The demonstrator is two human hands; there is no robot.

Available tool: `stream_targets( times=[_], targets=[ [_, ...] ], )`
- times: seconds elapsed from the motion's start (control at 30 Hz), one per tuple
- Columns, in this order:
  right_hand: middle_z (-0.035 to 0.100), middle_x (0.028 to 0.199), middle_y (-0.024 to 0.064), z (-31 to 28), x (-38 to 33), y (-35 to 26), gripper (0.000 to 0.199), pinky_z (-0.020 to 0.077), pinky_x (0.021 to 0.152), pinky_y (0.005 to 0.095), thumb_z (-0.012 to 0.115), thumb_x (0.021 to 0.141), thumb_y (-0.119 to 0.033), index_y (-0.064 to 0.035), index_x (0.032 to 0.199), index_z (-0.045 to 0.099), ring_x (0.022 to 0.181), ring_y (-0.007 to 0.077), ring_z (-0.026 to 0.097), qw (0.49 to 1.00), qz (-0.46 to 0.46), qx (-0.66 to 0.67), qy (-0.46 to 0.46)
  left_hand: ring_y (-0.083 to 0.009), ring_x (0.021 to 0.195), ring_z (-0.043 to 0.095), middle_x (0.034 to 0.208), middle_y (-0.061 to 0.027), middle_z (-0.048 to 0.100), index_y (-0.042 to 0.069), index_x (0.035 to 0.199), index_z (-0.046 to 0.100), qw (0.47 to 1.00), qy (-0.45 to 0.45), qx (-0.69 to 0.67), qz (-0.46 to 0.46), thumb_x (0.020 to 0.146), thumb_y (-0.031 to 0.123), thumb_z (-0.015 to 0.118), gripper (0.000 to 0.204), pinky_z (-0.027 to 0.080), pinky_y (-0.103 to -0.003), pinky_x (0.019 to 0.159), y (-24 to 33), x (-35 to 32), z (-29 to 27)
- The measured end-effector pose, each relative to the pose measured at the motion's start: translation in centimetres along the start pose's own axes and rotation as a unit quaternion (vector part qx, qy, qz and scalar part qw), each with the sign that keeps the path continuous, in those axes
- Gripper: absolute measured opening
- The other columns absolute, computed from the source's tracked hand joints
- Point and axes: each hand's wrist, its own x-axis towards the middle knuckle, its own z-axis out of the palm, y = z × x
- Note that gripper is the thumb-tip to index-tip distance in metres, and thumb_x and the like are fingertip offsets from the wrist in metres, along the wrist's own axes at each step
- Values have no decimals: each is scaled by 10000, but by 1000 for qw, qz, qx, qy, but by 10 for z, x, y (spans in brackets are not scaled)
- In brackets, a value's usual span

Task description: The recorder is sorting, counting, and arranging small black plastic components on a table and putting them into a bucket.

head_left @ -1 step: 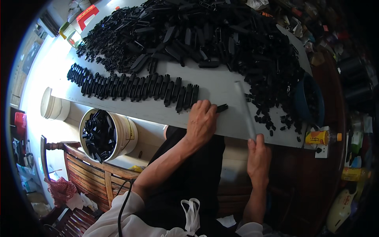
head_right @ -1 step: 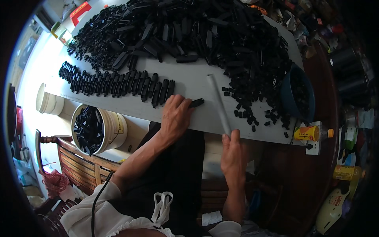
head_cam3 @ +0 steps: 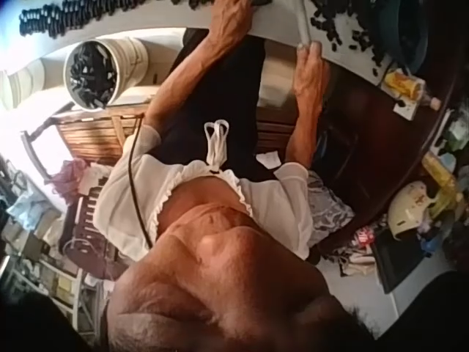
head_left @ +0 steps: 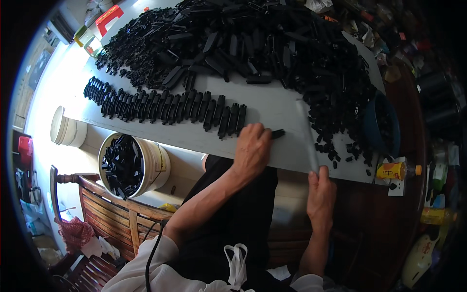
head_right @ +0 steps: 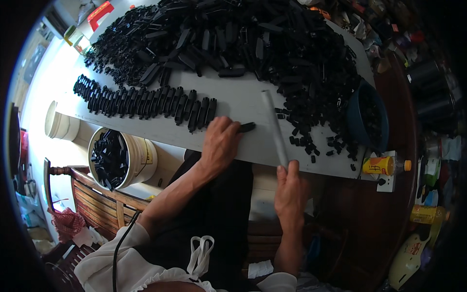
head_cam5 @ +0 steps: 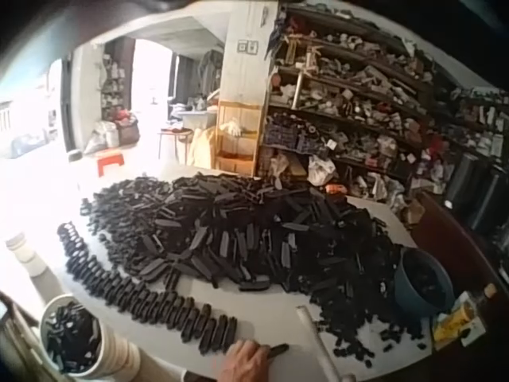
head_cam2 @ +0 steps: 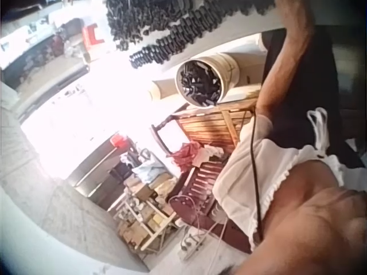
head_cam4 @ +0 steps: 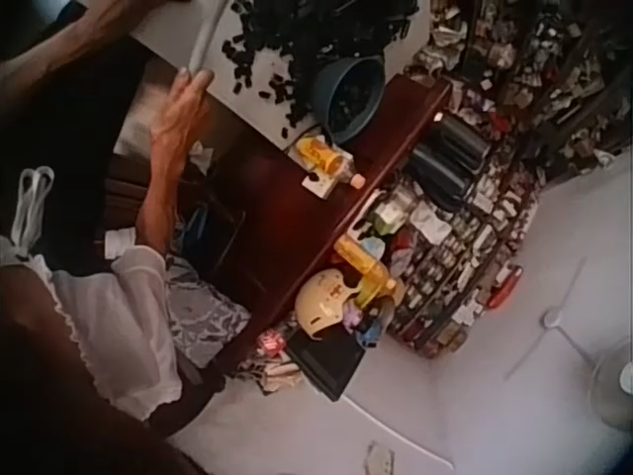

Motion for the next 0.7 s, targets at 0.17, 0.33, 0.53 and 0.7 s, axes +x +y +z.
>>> stream_targets(
  times=[0.17, 0.33, 0.53, 0.7],
  targets=[
    [412, 529, 83, 3, -5, 18, 270, 284, 434, 333, 423, 1014, -239, -27, 847, 430, 456, 150, 394, 991, -83, 70, 81, -293, 948, 468, 1111, -153, 476, 65, 1196, 579, 997, 31, 66, -15, 711, 143, 745, 519, 390, -417, 810, 19, 5, -11],
    [510, 570, 165, 10, -5, 6, 242, 359, 460, 428, 455, 998, -251, -33, 894, 442, 506, 346, 543, 991, -108, 73, 27, -292, 982, 448, 1089, -103, 487, 94, 1127, 607, 977, 74, 180, -86, 666, 155, 762, 489, 343, -406, 849, -11, 1, -37],
    [548, 607, 177, 22, -3, -6, 267, 408, 527, 482, 450, 996, -284, -35, 898, 439, 594, 385, 580, 995, -94, 27, -30, -264, 897, 486, 979, -75, 522, 66, 1046, 620, 991, 58, 121, -18, 674, 129, 729, 392, 368, -381, 779, -9, -6, -28],
    [575, 688, 192, 26, 1, -22, 242, 419, 542, 471, 458, 993, -266, -35, 924, 440, 641, 390, 585, 995, -101, 23, -9, -275, 795, 516, 879, -94, 549, 35, 1049, 591, 995, 56, 77, 10, 688, 57, 699, 377, 417, -372, 712, -15, -12, -21]
  ],
)
